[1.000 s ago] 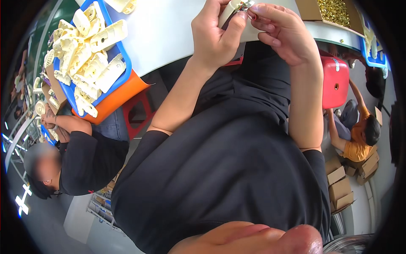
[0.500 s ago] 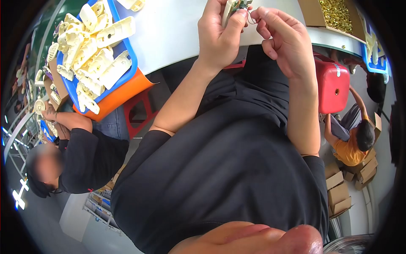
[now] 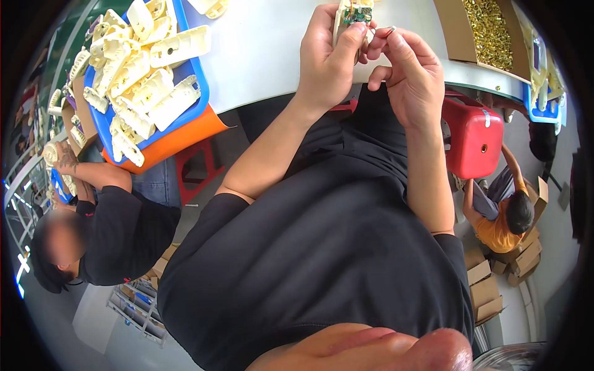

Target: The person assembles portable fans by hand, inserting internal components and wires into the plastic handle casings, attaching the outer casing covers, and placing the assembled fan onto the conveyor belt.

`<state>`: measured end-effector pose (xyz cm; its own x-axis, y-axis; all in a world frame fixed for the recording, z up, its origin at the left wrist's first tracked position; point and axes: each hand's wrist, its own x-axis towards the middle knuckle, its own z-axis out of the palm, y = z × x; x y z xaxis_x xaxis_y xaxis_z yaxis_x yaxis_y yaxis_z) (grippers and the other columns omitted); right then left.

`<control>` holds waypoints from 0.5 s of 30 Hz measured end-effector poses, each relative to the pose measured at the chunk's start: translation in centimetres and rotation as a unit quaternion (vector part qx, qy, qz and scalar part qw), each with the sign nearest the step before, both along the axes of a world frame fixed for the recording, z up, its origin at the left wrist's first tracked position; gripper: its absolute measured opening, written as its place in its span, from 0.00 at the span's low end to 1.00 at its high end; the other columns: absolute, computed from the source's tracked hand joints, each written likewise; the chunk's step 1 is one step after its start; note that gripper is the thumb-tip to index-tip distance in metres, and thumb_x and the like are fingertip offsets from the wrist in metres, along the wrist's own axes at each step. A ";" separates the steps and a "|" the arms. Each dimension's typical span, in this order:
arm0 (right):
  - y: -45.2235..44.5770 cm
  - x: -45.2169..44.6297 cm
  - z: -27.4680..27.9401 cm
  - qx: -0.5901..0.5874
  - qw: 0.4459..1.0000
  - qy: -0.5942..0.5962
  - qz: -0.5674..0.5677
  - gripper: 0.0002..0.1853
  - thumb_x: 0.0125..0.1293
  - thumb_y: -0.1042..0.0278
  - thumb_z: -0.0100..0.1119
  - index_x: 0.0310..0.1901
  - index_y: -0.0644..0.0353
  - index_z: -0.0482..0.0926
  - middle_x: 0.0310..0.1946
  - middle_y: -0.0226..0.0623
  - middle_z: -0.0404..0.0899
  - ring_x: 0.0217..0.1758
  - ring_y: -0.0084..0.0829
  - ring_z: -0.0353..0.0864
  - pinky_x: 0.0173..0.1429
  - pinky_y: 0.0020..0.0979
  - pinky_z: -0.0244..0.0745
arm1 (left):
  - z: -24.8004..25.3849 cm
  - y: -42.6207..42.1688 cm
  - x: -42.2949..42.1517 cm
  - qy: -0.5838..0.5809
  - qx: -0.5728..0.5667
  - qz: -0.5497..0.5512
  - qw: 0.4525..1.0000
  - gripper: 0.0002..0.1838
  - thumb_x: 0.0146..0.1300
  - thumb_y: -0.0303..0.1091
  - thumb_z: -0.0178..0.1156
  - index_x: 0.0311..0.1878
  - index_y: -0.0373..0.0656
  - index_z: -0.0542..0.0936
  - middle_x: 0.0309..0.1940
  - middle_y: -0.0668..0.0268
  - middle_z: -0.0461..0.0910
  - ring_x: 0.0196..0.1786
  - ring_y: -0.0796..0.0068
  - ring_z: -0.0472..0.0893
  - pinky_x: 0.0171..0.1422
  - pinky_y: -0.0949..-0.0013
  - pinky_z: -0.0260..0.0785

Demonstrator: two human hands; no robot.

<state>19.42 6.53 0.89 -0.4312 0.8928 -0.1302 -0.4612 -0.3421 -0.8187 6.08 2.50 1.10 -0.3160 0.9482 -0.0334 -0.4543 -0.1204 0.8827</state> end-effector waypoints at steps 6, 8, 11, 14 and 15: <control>0.3 -0.5 0.7 0.028 0.999 -0.041 -0.012 0.11 0.79 0.69 0.57 0.54 0.68 0.82 0.37 0.32 0.80 0.33 0.20 0.76 0.21 0.19 0.68 | -1.7 0.2 -0.3 0.078 0.038 -0.004 0.996 0.12 0.81 0.36 0.54 0.58 0.37 0.72 0.40 0.70 0.78 0.38 0.86 0.76 0.42 0.79 0.70; 0.4 -0.7 0.7 0.007 1.000 -0.021 -0.022 0.11 0.80 0.69 0.57 0.52 0.67 0.82 0.36 0.31 0.79 0.33 0.19 0.75 0.21 0.18 0.64 | -2.4 0.2 -0.2 0.089 0.045 0.002 0.995 0.13 0.81 0.36 0.54 0.58 0.38 0.72 0.39 0.70 0.78 0.38 0.86 0.75 0.42 0.78 0.70; 0.6 -0.7 0.5 0.005 1.000 0.020 -0.012 0.11 0.80 0.68 0.56 0.51 0.66 0.82 0.37 0.30 0.78 0.33 0.19 0.73 0.21 0.18 0.61 | -2.1 0.1 -0.3 0.086 0.030 -0.007 0.996 0.13 0.80 0.37 0.55 0.58 0.38 0.73 0.39 0.70 0.78 0.38 0.85 0.75 0.42 0.78 0.70; 1.1 -0.4 0.3 0.017 0.999 0.033 0.002 0.11 0.80 0.68 0.54 0.51 0.66 0.82 0.37 0.31 0.77 0.34 0.19 0.73 0.21 0.18 0.60 | -1.6 0.0 -0.7 0.068 0.016 -0.030 0.997 0.13 0.80 0.37 0.55 0.58 0.39 0.73 0.39 0.70 0.78 0.38 0.85 0.75 0.42 0.78 0.70; 1.2 -0.3 0.3 0.021 0.999 0.032 0.005 0.11 0.81 0.68 0.54 0.51 0.66 0.81 0.37 0.31 0.77 0.34 0.19 0.73 0.21 0.18 0.60 | -1.2 -0.1 -0.7 0.065 0.009 -0.035 0.997 0.13 0.80 0.37 0.55 0.58 0.39 0.73 0.39 0.70 0.78 0.38 0.85 0.75 0.42 0.77 0.70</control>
<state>19.08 7.73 1.21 -0.4468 0.8924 -0.0639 -0.5092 -0.3123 -0.8020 5.39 2.42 -0.08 -0.2498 0.9681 0.0210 -0.3438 -0.1089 0.9327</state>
